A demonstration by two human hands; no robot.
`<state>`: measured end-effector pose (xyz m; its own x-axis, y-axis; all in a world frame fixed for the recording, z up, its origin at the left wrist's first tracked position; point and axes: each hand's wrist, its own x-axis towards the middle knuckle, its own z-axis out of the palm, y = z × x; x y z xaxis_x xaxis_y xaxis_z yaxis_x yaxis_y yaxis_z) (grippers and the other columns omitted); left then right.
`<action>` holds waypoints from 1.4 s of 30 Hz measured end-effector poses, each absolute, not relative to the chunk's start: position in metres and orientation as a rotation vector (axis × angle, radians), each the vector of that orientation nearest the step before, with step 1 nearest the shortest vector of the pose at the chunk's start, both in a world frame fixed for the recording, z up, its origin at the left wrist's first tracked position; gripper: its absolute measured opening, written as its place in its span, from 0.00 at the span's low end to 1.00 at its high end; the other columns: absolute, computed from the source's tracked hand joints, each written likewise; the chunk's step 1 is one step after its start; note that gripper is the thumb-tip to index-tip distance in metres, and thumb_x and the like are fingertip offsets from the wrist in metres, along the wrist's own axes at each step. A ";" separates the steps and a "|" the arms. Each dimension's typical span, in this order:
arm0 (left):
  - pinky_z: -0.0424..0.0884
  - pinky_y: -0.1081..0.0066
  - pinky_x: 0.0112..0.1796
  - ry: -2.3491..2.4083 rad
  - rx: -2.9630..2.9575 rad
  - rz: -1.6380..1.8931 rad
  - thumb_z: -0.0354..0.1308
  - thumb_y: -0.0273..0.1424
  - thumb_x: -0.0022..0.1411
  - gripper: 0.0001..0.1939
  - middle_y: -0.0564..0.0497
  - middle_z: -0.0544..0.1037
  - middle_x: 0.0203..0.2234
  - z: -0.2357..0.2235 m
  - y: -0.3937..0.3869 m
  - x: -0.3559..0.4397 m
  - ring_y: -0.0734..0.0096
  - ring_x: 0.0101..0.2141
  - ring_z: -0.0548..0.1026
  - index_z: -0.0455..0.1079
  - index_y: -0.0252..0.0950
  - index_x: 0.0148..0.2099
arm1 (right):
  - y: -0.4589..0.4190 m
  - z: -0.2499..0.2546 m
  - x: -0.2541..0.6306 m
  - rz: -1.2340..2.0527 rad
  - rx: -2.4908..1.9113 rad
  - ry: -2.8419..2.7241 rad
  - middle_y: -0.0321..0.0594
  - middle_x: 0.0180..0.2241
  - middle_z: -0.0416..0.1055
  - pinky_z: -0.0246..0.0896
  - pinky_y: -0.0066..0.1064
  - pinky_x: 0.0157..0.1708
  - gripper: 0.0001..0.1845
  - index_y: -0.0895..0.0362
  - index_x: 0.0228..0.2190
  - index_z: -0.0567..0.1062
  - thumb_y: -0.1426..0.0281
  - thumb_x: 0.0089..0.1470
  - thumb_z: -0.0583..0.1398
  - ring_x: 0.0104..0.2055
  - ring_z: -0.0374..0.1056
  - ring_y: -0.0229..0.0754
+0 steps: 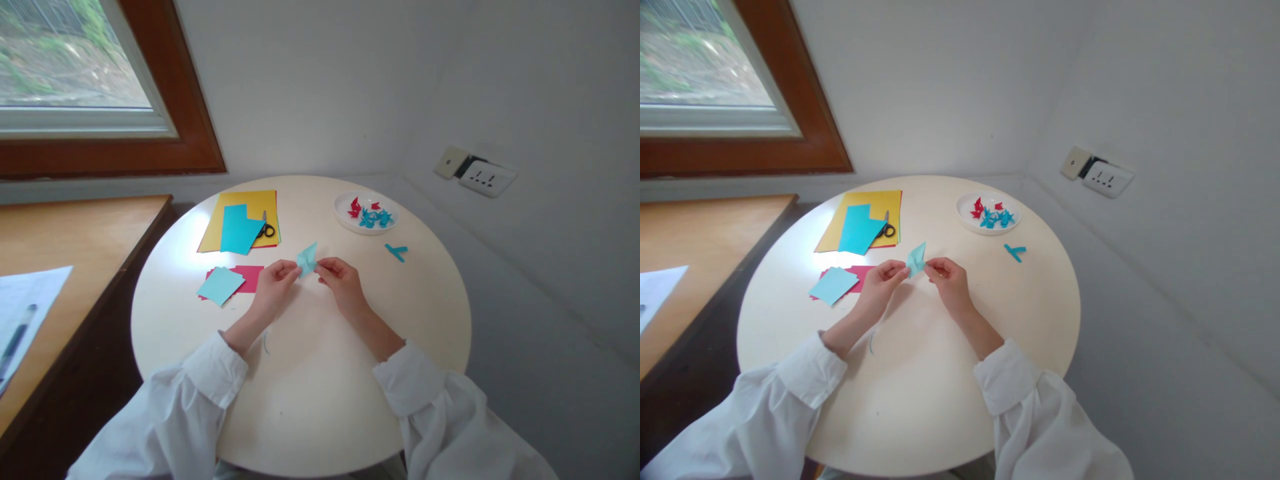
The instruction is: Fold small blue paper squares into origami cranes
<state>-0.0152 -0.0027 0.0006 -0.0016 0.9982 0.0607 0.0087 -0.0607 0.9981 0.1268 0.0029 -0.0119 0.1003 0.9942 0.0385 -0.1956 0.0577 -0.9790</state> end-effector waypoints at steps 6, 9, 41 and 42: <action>0.61 0.73 0.28 1.204 1.214 1.246 0.61 0.37 0.46 0.11 0.53 0.70 0.21 0.006 -0.005 -0.015 0.75 0.25 0.66 0.67 0.33 0.26 | 0.003 -0.012 0.127 1.147 -1.062 -1.012 0.33 0.22 0.68 0.60 0.28 0.28 0.09 0.56 0.22 0.72 0.66 0.36 0.64 0.26 0.63 0.34; 0.61 0.73 0.29 1.209 1.244 1.249 0.61 0.36 0.46 0.11 0.53 0.70 0.21 0.008 -0.006 -0.014 0.75 0.25 0.66 0.67 0.33 0.25 | 0.003 -0.012 0.127 1.142 -1.060 -1.005 0.33 0.22 0.67 0.60 0.28 0.28 0.08 0.56 0.21 0.71 0.66 0.36 0.64 0.26 0.63 0.34; 0.68 0.71 0.33 1.183 1.389 1.267 0.61 0.33 0.47 0.13 0.49 0.76 0.27 0.001 -0.003 -0.017 0.70 0.30 0.73 0.70 0.33 0.36 | 0.005 -0.016 0.129 0.975 -1.002 -1.221 0.40 0.32 0.75 0.65 0.31 0.36 0.09 0.57 0.30 0.76 0.67 0.42 0.62 0.34 0.70 0.39; 0.68 0.70 0.34 1.208 1.405 1.256 0.60 0.34 0.48 0.11 0.48 0.77 0.29 0.003 -0.004 -0.016 0.69 0.31 0.74 0.71 0.33 0.34 | 0.005 -0.016 0.129 0.971 -1.007 -1.227 0.40 0.32 0.75 0.65 0.31 0.36 0.09 0.57 0.29 0.76 0.68 0.42 0.62 0.34 0.70 0.40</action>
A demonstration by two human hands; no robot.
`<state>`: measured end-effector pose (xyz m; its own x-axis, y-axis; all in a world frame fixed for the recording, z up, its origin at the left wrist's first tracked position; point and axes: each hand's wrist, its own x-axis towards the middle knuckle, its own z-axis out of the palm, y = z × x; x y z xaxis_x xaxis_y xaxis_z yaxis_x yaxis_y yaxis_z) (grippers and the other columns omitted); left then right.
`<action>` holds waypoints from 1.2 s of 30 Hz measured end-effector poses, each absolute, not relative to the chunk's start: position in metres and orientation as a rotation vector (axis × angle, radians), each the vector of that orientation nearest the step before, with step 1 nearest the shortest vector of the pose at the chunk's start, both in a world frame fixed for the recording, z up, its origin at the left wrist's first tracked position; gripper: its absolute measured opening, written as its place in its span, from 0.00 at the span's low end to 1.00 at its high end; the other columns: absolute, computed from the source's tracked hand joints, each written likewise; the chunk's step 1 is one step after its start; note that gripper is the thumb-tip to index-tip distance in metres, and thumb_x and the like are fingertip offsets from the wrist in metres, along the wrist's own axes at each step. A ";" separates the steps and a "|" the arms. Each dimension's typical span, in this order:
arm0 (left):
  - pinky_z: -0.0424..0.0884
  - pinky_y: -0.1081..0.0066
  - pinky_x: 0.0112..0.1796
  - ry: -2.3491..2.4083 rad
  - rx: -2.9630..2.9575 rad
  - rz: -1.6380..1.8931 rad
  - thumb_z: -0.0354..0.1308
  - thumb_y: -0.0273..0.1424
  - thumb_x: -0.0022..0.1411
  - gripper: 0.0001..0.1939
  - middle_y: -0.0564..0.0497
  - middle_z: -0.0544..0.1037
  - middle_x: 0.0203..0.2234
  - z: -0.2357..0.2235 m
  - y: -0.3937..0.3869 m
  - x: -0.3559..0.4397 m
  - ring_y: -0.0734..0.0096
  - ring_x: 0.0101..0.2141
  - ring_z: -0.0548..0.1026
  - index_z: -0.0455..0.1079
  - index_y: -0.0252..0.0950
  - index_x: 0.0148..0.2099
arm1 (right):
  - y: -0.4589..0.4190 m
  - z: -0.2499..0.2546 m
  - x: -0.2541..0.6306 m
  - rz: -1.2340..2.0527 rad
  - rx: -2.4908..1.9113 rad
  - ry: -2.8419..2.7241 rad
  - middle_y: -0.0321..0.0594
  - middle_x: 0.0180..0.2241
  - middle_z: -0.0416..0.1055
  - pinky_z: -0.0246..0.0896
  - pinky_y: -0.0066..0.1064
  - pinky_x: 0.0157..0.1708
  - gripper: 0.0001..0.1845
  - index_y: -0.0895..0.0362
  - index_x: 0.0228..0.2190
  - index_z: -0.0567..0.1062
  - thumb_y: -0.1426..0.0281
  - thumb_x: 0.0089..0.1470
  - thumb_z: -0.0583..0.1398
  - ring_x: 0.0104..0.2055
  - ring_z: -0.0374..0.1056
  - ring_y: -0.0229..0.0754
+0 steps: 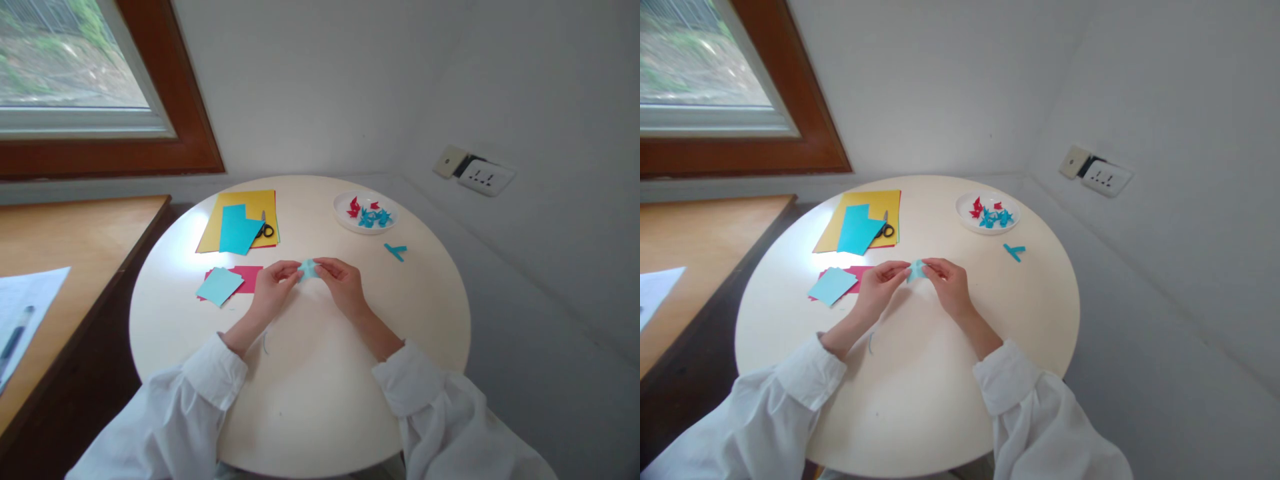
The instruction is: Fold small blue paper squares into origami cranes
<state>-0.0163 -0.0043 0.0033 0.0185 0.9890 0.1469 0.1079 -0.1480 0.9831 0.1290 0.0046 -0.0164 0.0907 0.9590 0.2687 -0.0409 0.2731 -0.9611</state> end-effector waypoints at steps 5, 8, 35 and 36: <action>0.69 0.70 0.35 1.262 1.446 1.262 0.58 0.32 0.50 0.08 0.47 0.77 0.29 0.008 -0.006 -0.016 0.68 0.32 0.74 0.72 0.33 0.32 | 0.004 -0.017 0.130 0.997 -0.995 -1.260 0.39 0.31 0.75 0.66 0.31 0.36 0.09 0.56 0.30 0.76 0.68 0.42 0.62 0.32 0.71 0.39; 0.69 0.70 0.34 1.253 1.449 1.299 0.58 0.31 0.51 0.07 0.48 0.76 0.28 0.005 -0.005 -0.016 0.69 0.31 0.73 0.72 0.33 0.31 | 0.002 -0.016 0.130 0.957 -1.017 -1.324 0.39 0.32 0.76 0.66 0.31 0.36 0.09 0.56 0.31 0.75 0.69 0.43 0.62 0.32 0.71 0.39; 0.69 0.70 0.35 1.225 1.525 1.352 0.59 0.30 0.49 0.05 0.50 0.77 0.27 -0.008 0.002 -0.019 0.70 0.31 0.73 0.71 0.35 0.30 | 0.000 -0.017 0.132 0.679 -1.076 -1.531 0.37 0.35 0.76 0.68 0.29 0.38 0.11 0.53 0.36 0.74 0.71 0.48 0.59 0.35 0.73 0.40; 0.69 0.70 0.35 1.228 1.532 1.354 0.59 0.30 0.49 0.04 0.50 0.76 0.27 -0.008 0.002 -0.019 0.70 0.31 0.73 0.71 0.35 0.29 | 0.000 -0.016 0.132 0.680 -1.077 -1.537 0.37 0.35 0.76 0.68 0.30 0.38 0.10 0.53 0.36 0.75 0.71 0.48 0.59 0.35 0.73 0.40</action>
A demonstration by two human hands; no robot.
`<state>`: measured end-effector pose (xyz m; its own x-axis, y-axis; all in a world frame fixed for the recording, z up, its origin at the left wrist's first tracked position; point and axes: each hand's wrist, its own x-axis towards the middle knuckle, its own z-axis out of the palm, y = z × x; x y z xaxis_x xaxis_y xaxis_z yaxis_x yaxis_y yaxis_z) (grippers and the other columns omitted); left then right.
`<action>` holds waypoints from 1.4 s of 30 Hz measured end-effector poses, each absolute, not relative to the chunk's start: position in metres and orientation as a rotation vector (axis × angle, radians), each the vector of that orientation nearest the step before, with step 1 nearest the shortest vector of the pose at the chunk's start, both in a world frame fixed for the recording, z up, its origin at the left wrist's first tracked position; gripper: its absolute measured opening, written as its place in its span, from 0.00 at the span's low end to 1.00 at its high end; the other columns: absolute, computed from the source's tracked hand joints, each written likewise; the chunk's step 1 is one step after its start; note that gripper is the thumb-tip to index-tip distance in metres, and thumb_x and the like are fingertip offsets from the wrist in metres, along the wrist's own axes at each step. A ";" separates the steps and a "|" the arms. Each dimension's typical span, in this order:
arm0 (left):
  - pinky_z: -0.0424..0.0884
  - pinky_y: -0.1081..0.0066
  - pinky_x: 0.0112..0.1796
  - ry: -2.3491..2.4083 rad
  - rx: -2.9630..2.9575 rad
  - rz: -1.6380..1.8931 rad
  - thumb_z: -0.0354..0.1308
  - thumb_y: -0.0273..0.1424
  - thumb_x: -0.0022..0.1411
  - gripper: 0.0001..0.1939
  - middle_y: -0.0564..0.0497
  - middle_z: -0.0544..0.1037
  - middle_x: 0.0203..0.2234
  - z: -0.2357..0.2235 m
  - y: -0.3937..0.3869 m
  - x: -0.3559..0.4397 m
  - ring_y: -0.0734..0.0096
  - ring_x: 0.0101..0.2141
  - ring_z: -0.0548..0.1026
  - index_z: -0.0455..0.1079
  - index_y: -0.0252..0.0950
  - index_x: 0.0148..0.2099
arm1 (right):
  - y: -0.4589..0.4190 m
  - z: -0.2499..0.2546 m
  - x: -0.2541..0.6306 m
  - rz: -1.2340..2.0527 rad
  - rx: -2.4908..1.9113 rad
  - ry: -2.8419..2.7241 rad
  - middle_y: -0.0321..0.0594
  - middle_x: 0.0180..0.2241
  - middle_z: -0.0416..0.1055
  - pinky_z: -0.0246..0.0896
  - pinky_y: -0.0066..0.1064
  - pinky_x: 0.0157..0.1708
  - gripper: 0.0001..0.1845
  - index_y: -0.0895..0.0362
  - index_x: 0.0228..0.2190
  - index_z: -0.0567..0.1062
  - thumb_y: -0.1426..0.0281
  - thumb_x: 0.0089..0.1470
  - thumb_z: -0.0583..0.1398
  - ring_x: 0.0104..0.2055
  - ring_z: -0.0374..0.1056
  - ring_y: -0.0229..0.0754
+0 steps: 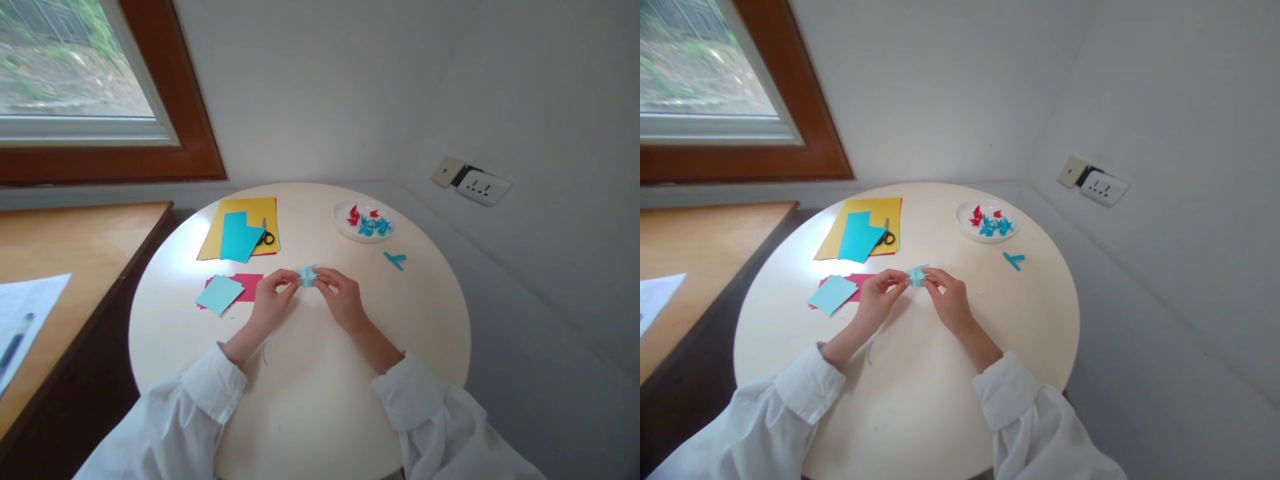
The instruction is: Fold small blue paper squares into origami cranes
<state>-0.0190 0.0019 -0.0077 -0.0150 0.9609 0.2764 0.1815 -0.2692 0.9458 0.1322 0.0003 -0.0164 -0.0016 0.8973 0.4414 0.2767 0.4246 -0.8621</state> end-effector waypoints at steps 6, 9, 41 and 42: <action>0.70 0.68 0.36 1.207 1.488 1.352 0.60 0.31 0.48 0.06 0.50 0.77 0.27 -0.009 0.002 -0.020 0.69 0.32 0.74 0.72 0.35 0.30 | -0.001 -0.013 0.132 0.710 -1.059 -1.515 0.39 0.36 0.76 0.68 0.30 0.39 0.09 0.55 0.34 0.76 0.72 0.48 0.58 0.37 0.72 0.40; 0.70 0.67 0.38 1.207 1.464 1.337 0.60 0.32 0.48 0.08 0.48 0.78 0.29 -0.008 0.001 -0.020 0.68 0.33 0.74 0.73 0.35 0.31 | -0.001 -0.012 0.133 0.724 -1.043 -1.503 0.40 0.36 0.76 0.68 0.32 0.38 0.09 0.55 0.33 0.76 0.71 0.47 0.59 0.37 0.72 0.41; 0.70 0.67 0.36 1.267 1.771 1.452 0.58 0.29 0.52 0.05 0.49 0.76 0.30 -0.003 -0.009 -0.020 0.68 0.33 0.74 0.72 0.38 0.34 | -0.011 -0.002 0.139 0.507 -1.055 -1.615 0.38 0.31 0.76 0.67 0.33 0.38 0.06 0.52 0.31 0.76 0.71 0.48 0.60 0.34 0.72 0.41; 0.70 0.67 0.36 1.265 1.767 1.450 0.58 0.29 0.52 0.04 0.49 0.77 0.29 -0.003 -0.009 -0.020 0.68 0.32 0.74 0.72 0.38 0.33 | -0.011 -0.001 0.138 0.516 -1.060 -1.605 0.38 0.31 0.76 0.67 0.33 0.38 0.05 0.52 0.30 0.76 0.71 0.48 0.60 0.34 0.72 0.41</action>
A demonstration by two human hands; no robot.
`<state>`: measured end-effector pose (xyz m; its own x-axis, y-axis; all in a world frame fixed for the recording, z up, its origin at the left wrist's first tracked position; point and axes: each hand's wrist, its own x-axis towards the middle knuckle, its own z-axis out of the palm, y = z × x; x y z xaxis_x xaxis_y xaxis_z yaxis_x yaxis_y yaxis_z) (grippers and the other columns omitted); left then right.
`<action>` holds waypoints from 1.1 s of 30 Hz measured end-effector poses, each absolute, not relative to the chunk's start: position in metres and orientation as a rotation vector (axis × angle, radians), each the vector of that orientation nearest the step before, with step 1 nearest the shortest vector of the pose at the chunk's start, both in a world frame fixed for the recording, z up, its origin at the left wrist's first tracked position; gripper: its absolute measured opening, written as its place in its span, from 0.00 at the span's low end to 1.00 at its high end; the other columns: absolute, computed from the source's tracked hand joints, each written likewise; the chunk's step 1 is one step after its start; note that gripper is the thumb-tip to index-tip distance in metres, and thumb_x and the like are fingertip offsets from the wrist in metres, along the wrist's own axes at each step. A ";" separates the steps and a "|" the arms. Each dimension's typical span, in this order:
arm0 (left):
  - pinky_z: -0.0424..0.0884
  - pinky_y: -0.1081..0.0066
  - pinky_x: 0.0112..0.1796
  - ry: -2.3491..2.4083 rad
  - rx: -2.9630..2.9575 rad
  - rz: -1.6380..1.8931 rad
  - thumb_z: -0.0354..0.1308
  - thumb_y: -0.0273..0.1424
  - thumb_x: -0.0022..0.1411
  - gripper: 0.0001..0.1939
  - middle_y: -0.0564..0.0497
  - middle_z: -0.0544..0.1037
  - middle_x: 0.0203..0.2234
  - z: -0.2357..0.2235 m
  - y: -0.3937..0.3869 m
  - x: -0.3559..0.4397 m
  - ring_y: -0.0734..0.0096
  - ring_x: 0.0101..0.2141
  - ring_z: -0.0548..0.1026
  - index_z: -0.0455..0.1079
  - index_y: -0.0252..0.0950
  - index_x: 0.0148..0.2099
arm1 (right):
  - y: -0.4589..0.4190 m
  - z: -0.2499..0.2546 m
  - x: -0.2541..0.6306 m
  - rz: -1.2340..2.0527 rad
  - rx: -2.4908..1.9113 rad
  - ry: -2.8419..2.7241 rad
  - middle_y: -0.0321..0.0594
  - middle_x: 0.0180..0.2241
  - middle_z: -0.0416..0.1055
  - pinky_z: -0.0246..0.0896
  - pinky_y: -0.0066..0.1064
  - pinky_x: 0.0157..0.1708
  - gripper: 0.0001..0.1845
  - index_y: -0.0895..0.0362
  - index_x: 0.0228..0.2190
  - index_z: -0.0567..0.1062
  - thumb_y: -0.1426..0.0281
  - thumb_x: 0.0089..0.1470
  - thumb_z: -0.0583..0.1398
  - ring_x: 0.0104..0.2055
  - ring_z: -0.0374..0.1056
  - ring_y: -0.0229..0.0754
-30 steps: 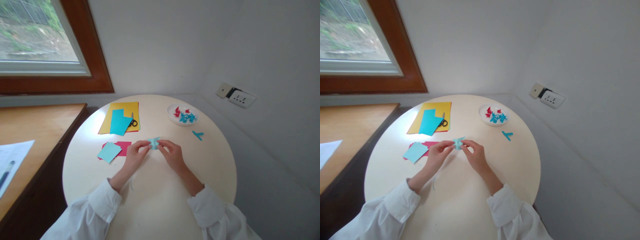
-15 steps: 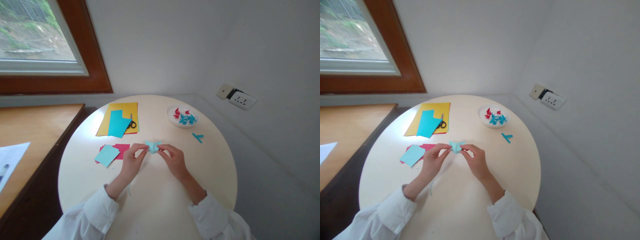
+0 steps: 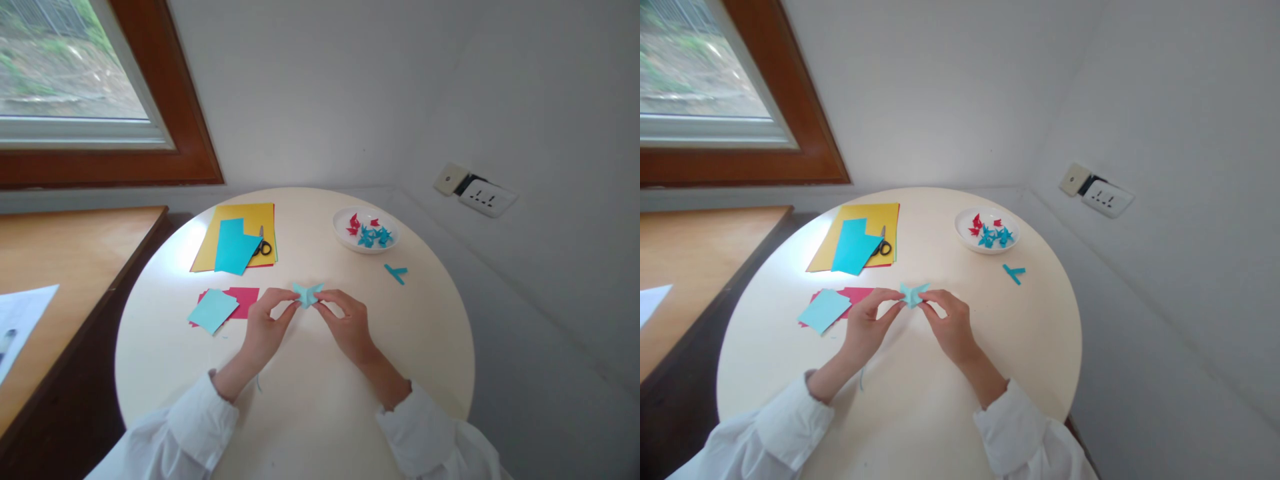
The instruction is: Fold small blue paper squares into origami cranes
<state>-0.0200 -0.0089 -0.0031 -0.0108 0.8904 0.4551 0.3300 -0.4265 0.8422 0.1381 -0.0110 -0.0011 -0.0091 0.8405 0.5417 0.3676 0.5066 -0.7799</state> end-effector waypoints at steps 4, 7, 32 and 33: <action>0.70 0.68 0.36 1.260 1.742 1.460 0.58 0.29 0.52 0.04 0.50 0.76 0.29 -0.004 -0.010 -0.020 0.68 0.32 0.73 0.72 0.38 0.33 | -0.012 0.001 0.137 0.563 -1.101 -1.554 0.37 0.30 0.76 0.67 0.33 0.37 0.04 0.53 0.29 0.75 0.71 0.47 0.61 0.33 0.71 0.40; 0.69 0.67 0.36 1.280 1.736 1.474 0.57 0.29 0.53 0.04 0.50 0.76 0.29 -0.004 -0.010 -0.021 0.68 0.33 0.73 0.72 0.38 0.33 | -0.012 0.001 0.136 0.571 -1.127 -1.533 0.37 0.29 0.76 0.66 0.33 0.38 0.04 0.53 0.28 0.75 0.72 0.46 0.61 0.34 0.71 0.41; 0.69 0.73 0.29 1.059 1.240 1.237 0.62 0.33 0.48 0.13 0.53 0.74 0.23 0.011 -0.006 -0.019 0.73 0.27 0.73 0.64 0.36 0.36 | 0.001 0.003 0.149 1.113 -1.013 -1.266 0.36 0.25 0.74 0.67 0.30 0.32 0.06 0.56 0.25 0.75 0.69 0.39 0.64 0.29 0.70 0.38; 0.69 0.72 0.30 1.050 1.242 1.249 0.61 0.33 0.49 0.13 0.53 0.75 0.25 0.011 -0.006 -0.019 0.73 0.28 0.73 0.64 0.36 0.36 | 0.002 0.003 0.149 1.091 -1.031 -1.233 0.36 0.25 0.74 0.67 0.30 0.32 0.05 0.56 0.24 0.75 0.69 0.39 0.64 0.29 0.70 0.38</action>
<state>-0.0186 -0.0058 0.0109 0.0745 0.9936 0.0853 -0.0866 -0.0787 0.9931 0.1490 0.0015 0.0030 0.0202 0.9825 0.1851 -0.0642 0.1860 -0.9805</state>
